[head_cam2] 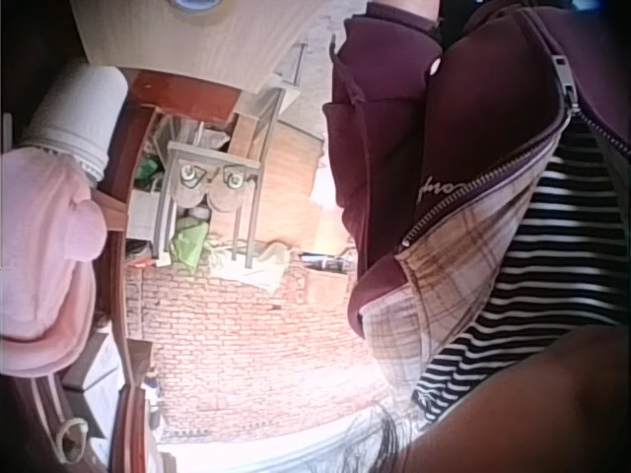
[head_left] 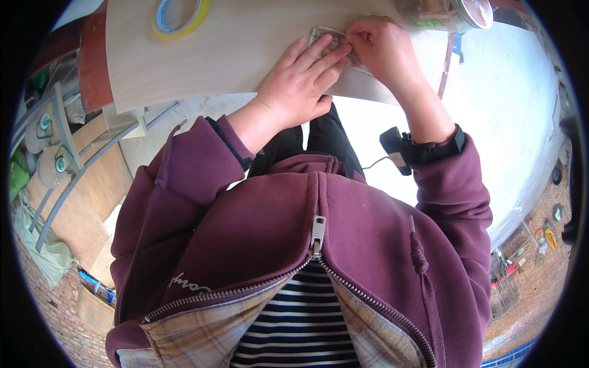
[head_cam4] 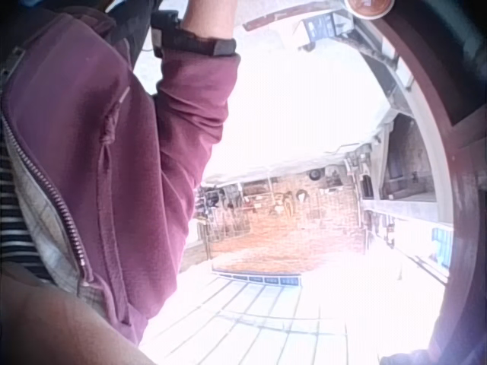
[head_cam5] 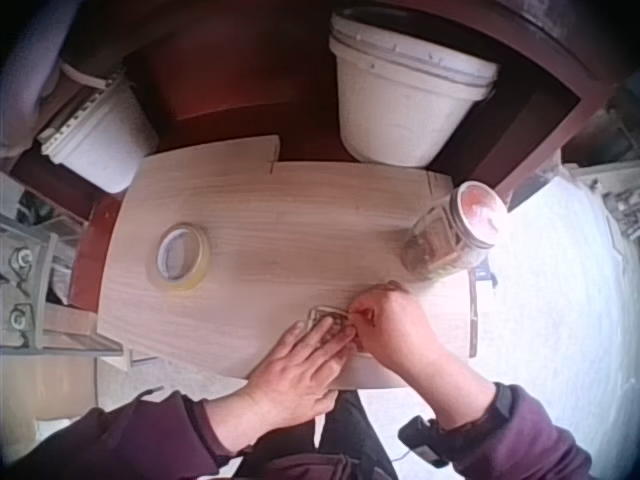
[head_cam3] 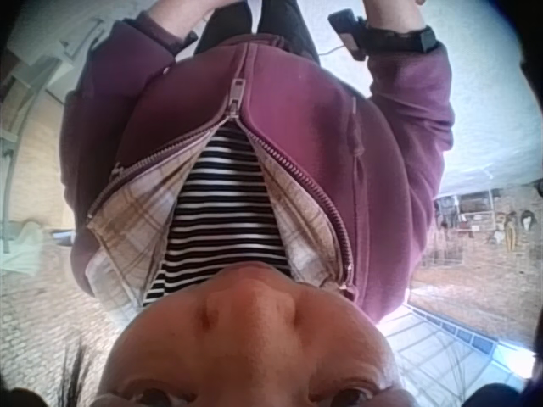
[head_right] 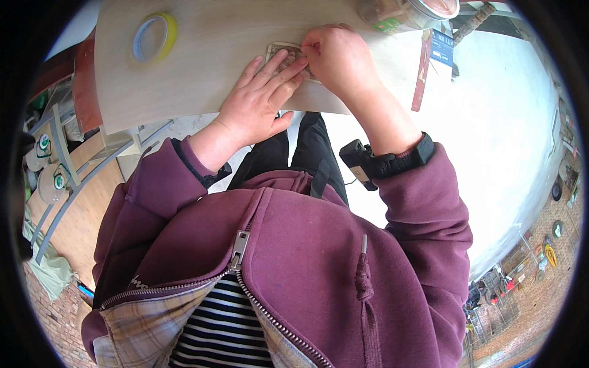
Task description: The person repeatedly applies clear adhesive tape to small rectangular paper items on a table, smoothing each piece and peeling off excess tape. The taped items are then placed into a small cylindrical container.
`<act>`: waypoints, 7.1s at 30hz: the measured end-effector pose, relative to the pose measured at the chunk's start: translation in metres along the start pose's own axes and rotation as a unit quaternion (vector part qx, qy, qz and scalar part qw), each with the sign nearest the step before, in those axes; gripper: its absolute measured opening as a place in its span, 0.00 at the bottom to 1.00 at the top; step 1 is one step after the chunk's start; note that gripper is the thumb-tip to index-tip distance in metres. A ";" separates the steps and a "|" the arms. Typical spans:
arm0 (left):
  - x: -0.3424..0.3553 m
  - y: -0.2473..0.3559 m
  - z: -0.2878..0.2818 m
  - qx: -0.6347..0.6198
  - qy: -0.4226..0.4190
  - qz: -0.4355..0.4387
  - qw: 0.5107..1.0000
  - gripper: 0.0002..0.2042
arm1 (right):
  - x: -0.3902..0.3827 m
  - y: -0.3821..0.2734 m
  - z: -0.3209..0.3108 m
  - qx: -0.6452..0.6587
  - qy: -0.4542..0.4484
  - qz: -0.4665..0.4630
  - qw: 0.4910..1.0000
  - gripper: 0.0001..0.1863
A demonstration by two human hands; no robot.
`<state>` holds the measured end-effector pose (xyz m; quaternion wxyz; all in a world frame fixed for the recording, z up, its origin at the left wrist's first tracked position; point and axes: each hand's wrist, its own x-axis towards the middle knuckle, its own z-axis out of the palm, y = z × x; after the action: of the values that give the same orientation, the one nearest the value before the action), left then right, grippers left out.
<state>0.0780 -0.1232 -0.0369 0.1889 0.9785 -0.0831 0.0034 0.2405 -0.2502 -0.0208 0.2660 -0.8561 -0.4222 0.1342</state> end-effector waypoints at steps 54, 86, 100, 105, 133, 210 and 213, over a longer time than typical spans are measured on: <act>0.000 -0.002 0.000 -0.021 0.006 0.002 1.000 0.29 | -0.047 0.005 -0.009 -0.136 0.055 -0.153 0.977 0.22; 0.004 0.000 -0.004 -0.004 0.013 0.002 1.000 0.28 | -0.050 0.010 0.006 0.034 0.135 0.139 0.980 0.11; 0.009 0.003 -0.011 0.035 0.000 -0.002 0.999 0.26 | -0.042 0.011 0.001 -0.084 0.197 -0.050 0.975 0.16; 0.009 0.003 -0.011 0.038 0.000 0.002 0.999 0.25 | -0.040 0.015 0.000 -0.156 0.121 -0.153 0.968 0.24; 0.012 0.002 -0.026 0.038 -0.024 0.020 0.999 0.28 | -0.053 0.010 0.001 -0.235 0.104 -0.168 0.952 0.24; -0.066 0.021 -0.254 -0.789 -0.037 -0.012 0.614 0.13 | -0.156 -0.173 -0.224 0.148 0.369 -0.269 0.877 0.08; -0.077 0.026 -0.277 -0.835 -0.021 0.120 0.536 0.15 | -0.170 -0.181 -0.241 0.205 0.430 -0.309 0.823 0.08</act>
<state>0.0051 -0.0321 0.2270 0.9165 0.3567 -0.1688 -0.0657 0.1290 -0.3767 0.2811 0.6174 -0.5778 -0.4698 -0.2534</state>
